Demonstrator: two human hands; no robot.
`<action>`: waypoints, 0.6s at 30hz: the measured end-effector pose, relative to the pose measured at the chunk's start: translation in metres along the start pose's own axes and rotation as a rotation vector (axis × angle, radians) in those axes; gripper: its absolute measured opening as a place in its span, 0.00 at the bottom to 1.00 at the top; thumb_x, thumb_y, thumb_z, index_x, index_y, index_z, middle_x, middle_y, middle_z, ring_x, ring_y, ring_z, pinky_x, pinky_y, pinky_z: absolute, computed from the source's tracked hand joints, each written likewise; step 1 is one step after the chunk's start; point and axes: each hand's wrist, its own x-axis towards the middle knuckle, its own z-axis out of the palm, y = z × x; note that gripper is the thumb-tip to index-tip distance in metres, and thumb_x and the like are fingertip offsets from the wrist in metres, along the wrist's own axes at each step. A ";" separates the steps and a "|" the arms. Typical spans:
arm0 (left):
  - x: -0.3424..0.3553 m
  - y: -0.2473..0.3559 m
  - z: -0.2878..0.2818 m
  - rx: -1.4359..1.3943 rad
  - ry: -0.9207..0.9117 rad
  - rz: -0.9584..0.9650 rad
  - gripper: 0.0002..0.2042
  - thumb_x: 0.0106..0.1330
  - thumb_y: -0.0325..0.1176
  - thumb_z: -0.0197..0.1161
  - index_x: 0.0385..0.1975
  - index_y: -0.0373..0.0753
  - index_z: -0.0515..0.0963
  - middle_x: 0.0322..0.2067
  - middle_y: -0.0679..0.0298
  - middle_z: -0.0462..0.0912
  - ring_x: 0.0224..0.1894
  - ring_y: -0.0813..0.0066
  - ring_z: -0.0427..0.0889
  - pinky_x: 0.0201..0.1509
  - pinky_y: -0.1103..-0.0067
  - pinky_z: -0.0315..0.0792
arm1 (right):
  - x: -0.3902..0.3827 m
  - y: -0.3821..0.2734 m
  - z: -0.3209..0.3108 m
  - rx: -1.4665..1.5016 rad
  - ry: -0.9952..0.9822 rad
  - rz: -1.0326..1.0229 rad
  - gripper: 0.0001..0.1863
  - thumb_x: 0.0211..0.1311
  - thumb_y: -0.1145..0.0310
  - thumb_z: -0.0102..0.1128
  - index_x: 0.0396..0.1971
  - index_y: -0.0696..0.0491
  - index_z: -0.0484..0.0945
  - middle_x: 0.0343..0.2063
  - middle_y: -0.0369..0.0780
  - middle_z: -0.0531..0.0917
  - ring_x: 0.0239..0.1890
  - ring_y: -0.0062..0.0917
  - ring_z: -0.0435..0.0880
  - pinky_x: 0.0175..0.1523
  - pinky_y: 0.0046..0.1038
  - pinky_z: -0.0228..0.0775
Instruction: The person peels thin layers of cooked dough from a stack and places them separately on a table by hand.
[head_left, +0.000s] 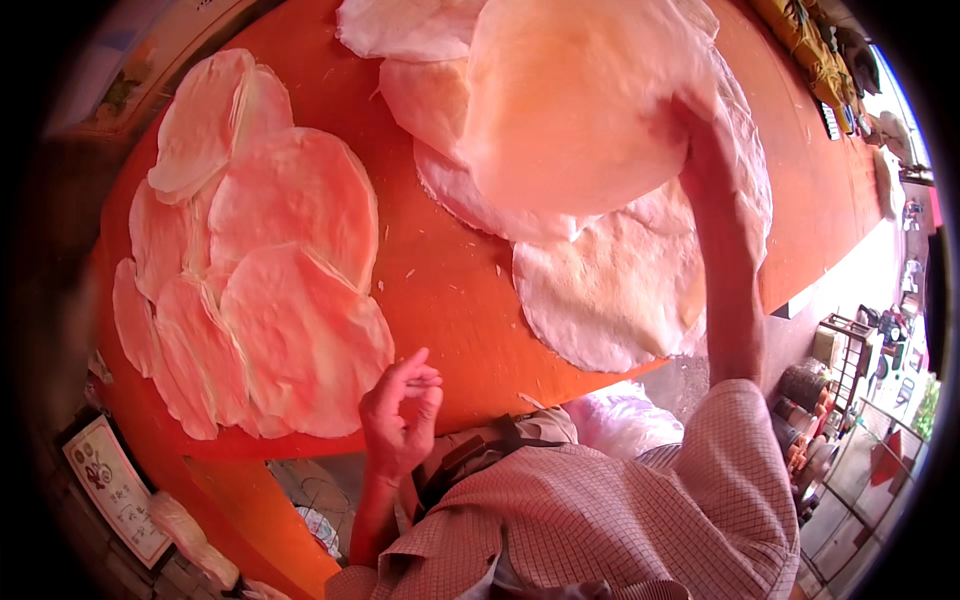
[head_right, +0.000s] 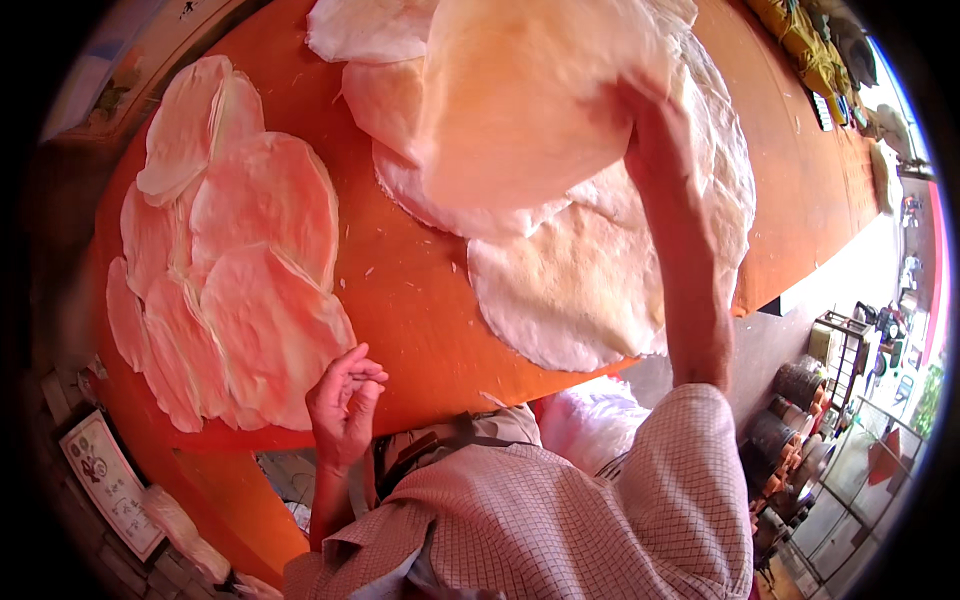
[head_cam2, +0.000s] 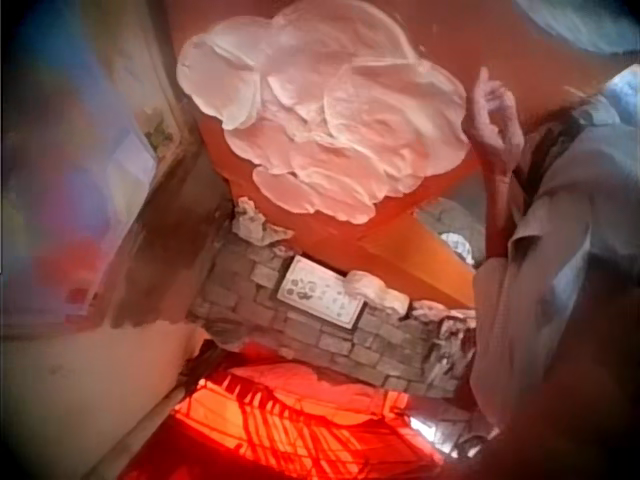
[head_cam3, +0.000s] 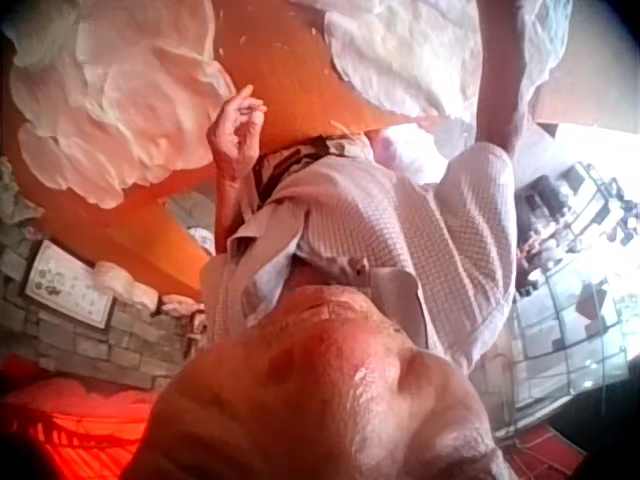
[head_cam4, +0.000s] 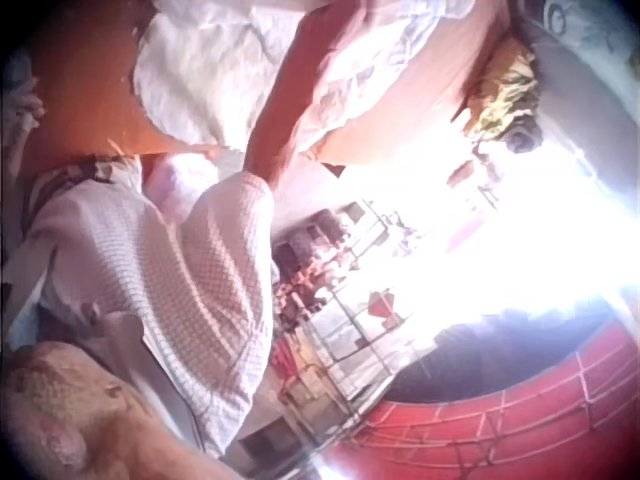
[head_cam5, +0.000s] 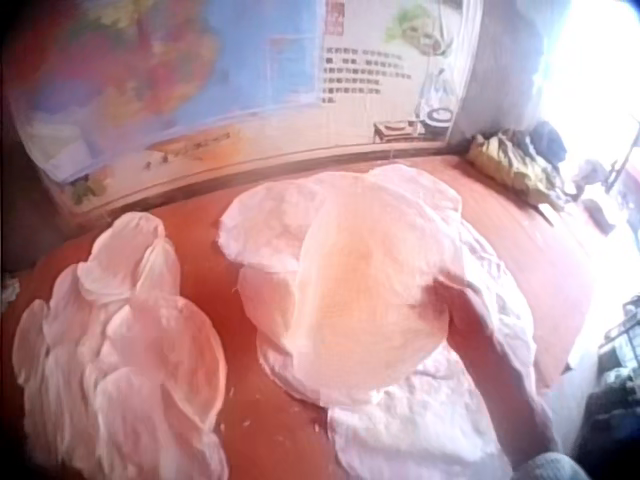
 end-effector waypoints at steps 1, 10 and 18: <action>-0.007 -0.007 -0.003 -0.014 0.020 -0.039 0.18 0.66 0.29 0.55 0.53 0.29 0.69 0.37 0.58 0.77 0.37 0.74 0.79 0.41 0.80 0.76 | 0.001 0.024 -0.029 -0.058 0.089 -0.013 0.06 0.64 0.72 0.48 0.31 0.57 0.75 0.25 0.39 0.79 0.28 0.24 0.80 0.40 0.33 0.77; -0.044 -0.049 -0.020 -0.035 0.087 -0.151 0.16 0.64 0.26 0.57 0.51 0.30 0.71 0.31 0.62 0.79 0.33 0.79 0.78 0.37 0.83 0.74 | -0.056 0.063 -0.028 -0.131 0.057 0.052 0.19 0.58 0.77 0.53 0.51 0.64 0.67 0.35 0.53 0.81 0.36 0.42 0.84 0.39 0.37 0.82; -0.082 -0.096 -0.065 0.075 0.068 -0.148 0.16 0.66 0.27 0.56 0.52 0.30 0.70 0.32 0.63 0.78 0.34 0.80 0.79 0.37 0.83 0.75 | -0.130 0.092 -0.082 -0.546 0.488 -0.081 0.28 0.55 0.60 0.65 0.51 0.60 0.69 0.32 0.39 0.79 0.30 0.22 0.78 0.37 0.23 0.74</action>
